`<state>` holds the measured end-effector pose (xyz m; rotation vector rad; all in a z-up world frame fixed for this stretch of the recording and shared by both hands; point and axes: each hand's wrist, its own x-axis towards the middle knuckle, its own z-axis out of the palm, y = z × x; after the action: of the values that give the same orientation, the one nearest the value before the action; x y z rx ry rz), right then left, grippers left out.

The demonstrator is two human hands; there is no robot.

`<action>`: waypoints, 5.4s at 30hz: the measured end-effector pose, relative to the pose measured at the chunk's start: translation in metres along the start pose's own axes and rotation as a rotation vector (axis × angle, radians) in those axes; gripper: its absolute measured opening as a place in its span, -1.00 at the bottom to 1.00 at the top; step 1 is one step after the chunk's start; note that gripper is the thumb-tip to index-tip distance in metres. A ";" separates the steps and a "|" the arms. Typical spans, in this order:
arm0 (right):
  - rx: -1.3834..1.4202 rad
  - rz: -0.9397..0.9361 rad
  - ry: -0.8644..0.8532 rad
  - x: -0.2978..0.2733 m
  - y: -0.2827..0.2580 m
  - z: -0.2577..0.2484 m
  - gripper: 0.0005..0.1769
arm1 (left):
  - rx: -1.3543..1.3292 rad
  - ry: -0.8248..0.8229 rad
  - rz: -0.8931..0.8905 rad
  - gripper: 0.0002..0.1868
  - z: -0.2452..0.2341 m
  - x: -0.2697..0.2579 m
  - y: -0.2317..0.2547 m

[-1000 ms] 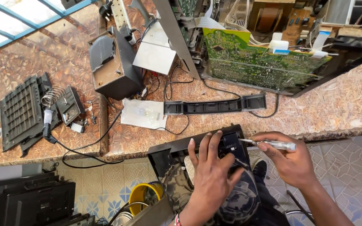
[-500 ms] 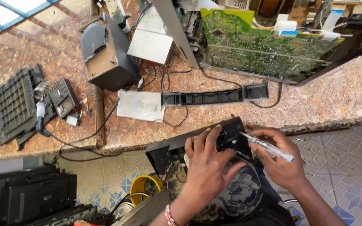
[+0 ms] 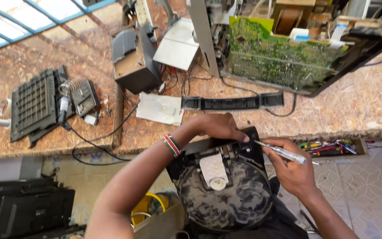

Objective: The person handles a disassembled electronic device, manipulating a circuit board and a plastic casing. They open a drawer to retrieve a screwdriver and use it to work on the device's internal components.

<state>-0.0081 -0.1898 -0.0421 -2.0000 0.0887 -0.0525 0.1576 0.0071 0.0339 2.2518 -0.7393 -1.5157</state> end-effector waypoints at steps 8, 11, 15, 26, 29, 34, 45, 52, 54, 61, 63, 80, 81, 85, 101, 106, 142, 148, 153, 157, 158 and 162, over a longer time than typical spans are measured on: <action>0.110 -0.018 0.024 -0.015 -0.022 -0.002 -0.68 | -0.139 -0.058 -0.183 -0.51 0.016 -0.052 0.028; 0.179 -0.117 -0.027 -0.039 -0.044 -0.008 -0.63 | -0.346 0.134 -0.178 -0.69 0.041 -0.089 0.037; 0.074 -0.497 0.100 -0.073 -0.112 -0.009 -0.78 | -0.080 0.301 -0.217 -0.59 0.065 -0.148 0.060; 0.137 -0.752 -0.122 -0.048 -0.162 -0.023 -0.79 | -0.560 0.810 -0.092 -0.63 0.150 -0.184 0.032; 0.065 -0.856 -0.260 -0.027 -0.175 -0.026 -0.81 | -0.958 0.868 0.264 -0.61 0.171 -0.169 0.018; -0.001 -0.958 -0.344 -0.007 -0.205 -0.014 -0.75 | -1.596 0.895 0.614 -0.53 0.188 -0.149 0.002; -0.478 -0.567 -1.026 0.021 -0.200 0.099 -0.82 | -2.369 1.334 0.546 -0.45 0.276 -0.030 -0.028; -0.485 -0.467 -1.172 0.023 -0.177 0.127 -0.85 | -2.493 1.205 0.578 -0.64 0.302 -0.027 -0.017; -0.386 -0.468 -1.149 0.021 -0.174 0.117 -0.83 | -2.424 1.184 0.558 -0.53 0.310 -0.036 -0.017; -0.070 -0.670 -0.937 0.019 -0.159 0.073 -0.76 | -2.263 1.081 0.587 -0.52 0.311 -0.044 -0.019; -0.254 -0.563 -0.873 0.017 -0.148 0.062 -0.69 | -2.256 1.056 0.569 -0.54 0.315 -0.045 -0.018; -1.025 -0.128 -0.902 0.021 -0.140 0.081 -0.63 | -2.091 1.048 0.464 -0.33 0.300 -0.062 -0.012; -0.958 -0.173 -0.894 0.022 -0.139 0.080 -0.68 | -2.098 1.046 0.470 -0.35 0.301 -0.060 -0.012; -0.935 -0.186 -0.951 0.023 -0.156 0.085 -0.73 | -2.079 1.038 0.453 -0.37 0.300 -0.062 -0.013; -0.798 -0.154 -1.119 0.042 -0.188 0.134 -0.70 | -2.397 1.023 0.656 -0.39 0.306 -0.054 -0.034; -0.890 -0.090 -1.111 0.042 -0.203 0.133 -0.71 | -2.004 1.155 0.534 -0.21 0.302 -0.062 -0.043; -0.089 -0.074 -0.358 -0.083 0.049 -0.088 -0.86 | -2.088 0.993 0.043 -0.41 0.327 -0.048 -0.046; -0.241 0.261 0.015 -0.170 -0.035 -0.063 -0.90 | -2.201 1.179 -0.188 -0.68 0.363 -0.036 -0.067; 0.053 0.495 0.206 -0.220 -0.002 -0.056 -0.79 | -2.094 1.290 -0.313 -0.67 0.347 -0.053 -0.058; -0.330 0.320 0.154 -0.212 -0.042 -0.042 -0.76 | -2.074 1.256 -0.341 -0.71 0.335 -0.067 -0.054; -0.325 0.334 0.166 -0.213 -0.040 -0.039 -0.76 | -2.060 1.244 -0.345 -0.71 0.326 -0.070 -0.046; -0.318 0.114 0.124 -0.213 -0.037 -0.030 -0.75 | -2.062 1.222 -0.248 -0.54 0.304 -0.075 -0.032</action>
<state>-0.2209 -0.1829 0.0051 -2.3045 0.3070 -0.0942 -0.1386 0.0821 -0.0423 0.9324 1.0563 -0.0856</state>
